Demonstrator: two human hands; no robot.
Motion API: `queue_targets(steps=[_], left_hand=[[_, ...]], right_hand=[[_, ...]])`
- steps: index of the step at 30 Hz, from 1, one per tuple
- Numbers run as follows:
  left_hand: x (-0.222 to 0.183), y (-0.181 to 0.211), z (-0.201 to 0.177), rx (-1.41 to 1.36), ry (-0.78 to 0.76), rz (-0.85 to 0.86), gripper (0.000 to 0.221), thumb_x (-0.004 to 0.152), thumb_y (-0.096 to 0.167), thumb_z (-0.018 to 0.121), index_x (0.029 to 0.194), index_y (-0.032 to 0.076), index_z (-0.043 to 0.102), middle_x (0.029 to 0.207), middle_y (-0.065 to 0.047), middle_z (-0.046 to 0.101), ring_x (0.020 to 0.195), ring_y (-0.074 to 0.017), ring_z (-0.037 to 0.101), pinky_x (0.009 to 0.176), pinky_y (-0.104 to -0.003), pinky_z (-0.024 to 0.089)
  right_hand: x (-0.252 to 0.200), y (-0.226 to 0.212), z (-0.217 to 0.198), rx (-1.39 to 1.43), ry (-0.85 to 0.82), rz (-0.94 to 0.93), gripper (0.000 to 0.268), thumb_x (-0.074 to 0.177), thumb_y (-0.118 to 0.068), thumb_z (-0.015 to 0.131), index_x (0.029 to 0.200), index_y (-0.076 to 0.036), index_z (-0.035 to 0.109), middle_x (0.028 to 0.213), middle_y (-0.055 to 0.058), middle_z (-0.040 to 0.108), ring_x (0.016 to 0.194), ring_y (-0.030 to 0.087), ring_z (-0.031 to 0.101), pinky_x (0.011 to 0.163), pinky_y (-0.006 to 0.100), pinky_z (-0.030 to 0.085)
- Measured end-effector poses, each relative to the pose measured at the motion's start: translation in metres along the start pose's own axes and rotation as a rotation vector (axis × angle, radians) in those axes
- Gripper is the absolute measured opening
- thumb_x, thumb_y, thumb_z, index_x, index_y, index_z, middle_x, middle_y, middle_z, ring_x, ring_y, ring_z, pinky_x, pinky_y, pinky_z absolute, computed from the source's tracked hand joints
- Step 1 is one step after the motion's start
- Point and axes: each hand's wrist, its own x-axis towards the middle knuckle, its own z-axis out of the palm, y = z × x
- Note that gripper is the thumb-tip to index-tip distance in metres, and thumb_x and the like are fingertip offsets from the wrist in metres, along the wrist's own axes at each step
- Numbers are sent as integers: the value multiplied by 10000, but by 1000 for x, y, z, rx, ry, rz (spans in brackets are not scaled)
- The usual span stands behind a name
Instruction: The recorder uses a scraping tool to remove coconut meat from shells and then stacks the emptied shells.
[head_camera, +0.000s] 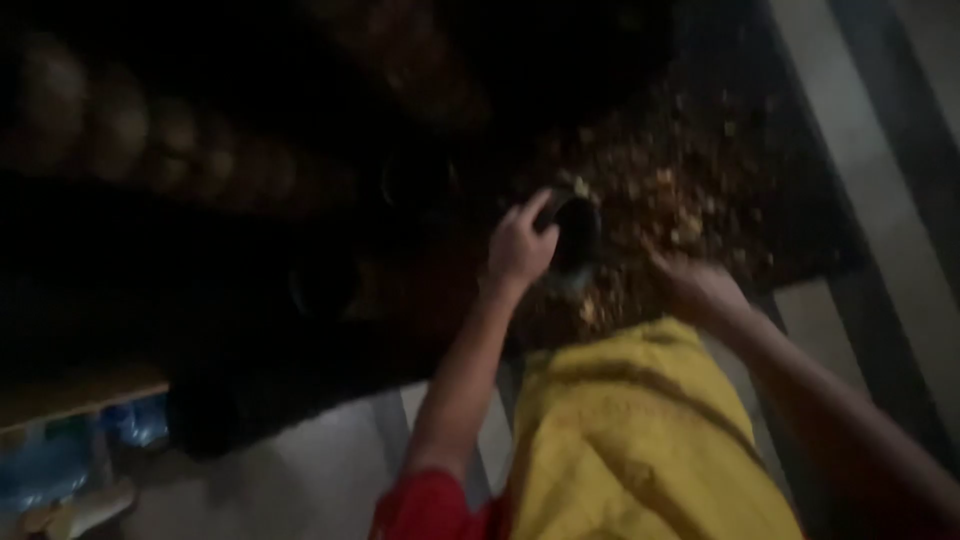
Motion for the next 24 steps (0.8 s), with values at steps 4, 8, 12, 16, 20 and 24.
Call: queue_targets(steps=[4, 8, 12, 16, 20, 24], left_hand=[[-2, 11, 33, 138, 133, 172, 621, 1002, 209, 665, 1562, 281, 407, 1526, -132, 539, 575, -227, 599, 495, -392, 534], [6, 9, 19, 252, 283, 254, 615, 977, 258, 671, 1518, 240, 380, 1428, -198, 566, 899, -354, 667, 571, -397, 564], [26, 20, 16, 190, -151, -112, 413, 1093, 327, 647, 1443, 198, 469, 1266, -146, 619, 933, -334, 685, 729, -494, 594], [52, -13, 62, 180, 119, 95, 452, 983, 251, 672, 1403, 247, 505, 1272, -130, 607, 975, -359, 665, 710, -519, 603], [26, -11, 66, 163, 194, 182, 402, 1017, 208, 647, 1403, 286, 562, 1348, -98, 592, 928, -352, 657, 695, -513, 592], [31, -4, 54, 182, 236, 159, 486, 999, 184, 644, 1456, 293, 518, 1473, -135, 522, 802, -335, 641, 606, -491, 575]], right_hand=[[77, -13, 15, -224, 128, 170, 521, 1015, -179, 552, 1523, -151, 440, 812, 136, 729, 696, 321, 711, 600, 464, 553], [78, -50, 6, -116, 48, -26, 249, 1031, -241, 583, 1260, -145, 603, 896, 84, 713, 736, 275, 706, 597, 457, 556], [54, -78, -40, -213, 78, 130, 445, 1020, -201, 562, 1442, -90, 476, 900, 133, 746, 757, 322, 734, 653, 476, 583], [79, -42, -12, -182, 121, 105, 423, 1029, -236, 559, 1408, -63, 481, 940, 142, 746, 772, 335, 722, 672, 494, 577], [77, 4, 55, -137, 85, 59, 415, 1042, -281, 555, 1363, -27, 487, 994, 154, 747, 792, 352, 707, 697, 518, 569], [101, -19, 13, -42, 123, 122, 425, 1022, -258, 553, 1380, -40, 476, 996, 169, 743, 797, 364, 711, 683, 530, 571]])
